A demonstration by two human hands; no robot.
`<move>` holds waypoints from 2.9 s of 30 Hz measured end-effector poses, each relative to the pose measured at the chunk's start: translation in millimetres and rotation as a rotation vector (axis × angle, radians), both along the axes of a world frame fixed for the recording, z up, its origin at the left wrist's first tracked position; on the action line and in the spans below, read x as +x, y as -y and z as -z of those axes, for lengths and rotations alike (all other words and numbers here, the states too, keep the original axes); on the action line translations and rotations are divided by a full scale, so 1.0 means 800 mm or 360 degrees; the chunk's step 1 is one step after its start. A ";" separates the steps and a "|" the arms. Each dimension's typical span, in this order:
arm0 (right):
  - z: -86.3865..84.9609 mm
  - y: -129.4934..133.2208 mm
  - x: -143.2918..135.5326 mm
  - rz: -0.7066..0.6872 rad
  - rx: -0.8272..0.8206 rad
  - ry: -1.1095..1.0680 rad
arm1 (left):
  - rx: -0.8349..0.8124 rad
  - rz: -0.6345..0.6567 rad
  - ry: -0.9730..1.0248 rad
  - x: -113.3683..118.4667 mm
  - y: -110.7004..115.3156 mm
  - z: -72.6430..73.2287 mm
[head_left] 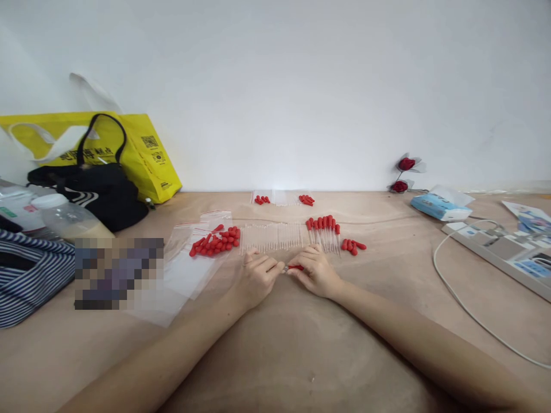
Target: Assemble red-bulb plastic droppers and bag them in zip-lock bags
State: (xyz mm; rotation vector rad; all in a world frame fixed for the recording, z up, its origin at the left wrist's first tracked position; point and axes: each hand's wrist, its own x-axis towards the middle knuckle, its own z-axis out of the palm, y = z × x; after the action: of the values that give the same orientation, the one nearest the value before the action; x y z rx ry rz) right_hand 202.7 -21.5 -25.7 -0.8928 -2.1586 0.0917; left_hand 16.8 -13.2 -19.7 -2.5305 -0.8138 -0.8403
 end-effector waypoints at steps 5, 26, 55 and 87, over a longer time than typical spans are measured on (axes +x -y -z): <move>0.000 -0.004 0.013 -0.0055 -0.0154 -0.0143 | -0.0017 0.0027 0.0101 -0.003 -0.003 -0.002; -0.003 0.003 0.011 -0.0018 0.0045 0.0147 | -0.0146 -0.0007 0.0120 0.000 0.004 -0.006; -0.029 -0.133 0.036 0.1223 -0.0834 0.0113 | -0.0740 -0.0050 0.0211 -0.007 -0.006 -0.005; -0.053 -0.070 -0.009 0.1240 -0.0913 0.0609 | -0.0696 -0.0094 0.0063 -0.006 -0.007 0.001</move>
State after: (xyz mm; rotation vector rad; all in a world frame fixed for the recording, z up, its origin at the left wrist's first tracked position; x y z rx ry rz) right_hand 195.2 34.8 16.5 -2.1714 -1.9739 0.1604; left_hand 12.4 -7.5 -20.3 -2.8483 -1.1905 -0.7621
